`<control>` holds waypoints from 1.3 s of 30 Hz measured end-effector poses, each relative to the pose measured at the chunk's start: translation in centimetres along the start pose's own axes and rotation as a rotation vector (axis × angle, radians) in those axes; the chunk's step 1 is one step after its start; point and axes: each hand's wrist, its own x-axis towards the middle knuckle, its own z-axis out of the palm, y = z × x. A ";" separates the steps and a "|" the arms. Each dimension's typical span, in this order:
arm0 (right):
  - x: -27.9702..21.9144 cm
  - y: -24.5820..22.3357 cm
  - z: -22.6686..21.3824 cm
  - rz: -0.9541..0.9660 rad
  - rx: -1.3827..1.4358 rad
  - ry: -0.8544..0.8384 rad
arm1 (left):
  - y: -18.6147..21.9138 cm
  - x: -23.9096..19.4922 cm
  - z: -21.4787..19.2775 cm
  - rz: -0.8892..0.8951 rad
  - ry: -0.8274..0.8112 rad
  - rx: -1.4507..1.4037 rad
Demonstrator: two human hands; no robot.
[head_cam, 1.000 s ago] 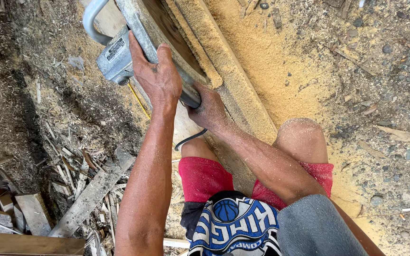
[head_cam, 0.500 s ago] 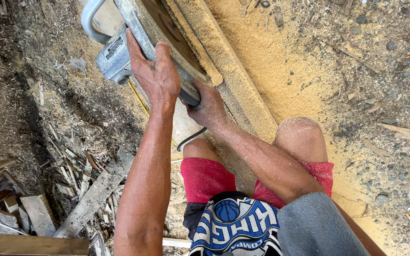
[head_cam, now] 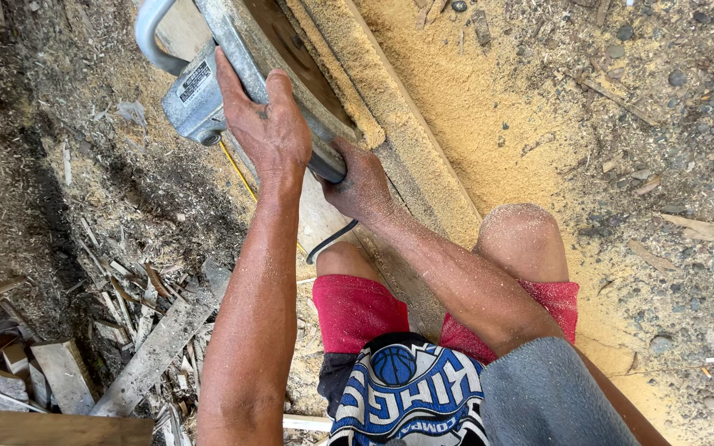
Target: The person uses a circular saw to cut a long plank of wood. They guide the saw along the length of the plank, creating a straight cut while kneeling on the ground.
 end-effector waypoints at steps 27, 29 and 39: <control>0.2 0.0 0.2 0.028 -0.011 0.006 | -1.7 0.3 -0.2 0.086 -0.027 0.027; 0.3 0.0 0.2 0.033 -0.006 0.000 | -1.7 0.3 -0.1 0.011 -0.036 -0.023; 0.7 0.0 0.5 0.009 0.019 0.025 | -1.4 0.8 -0.3 0.047 -0.034 -0.028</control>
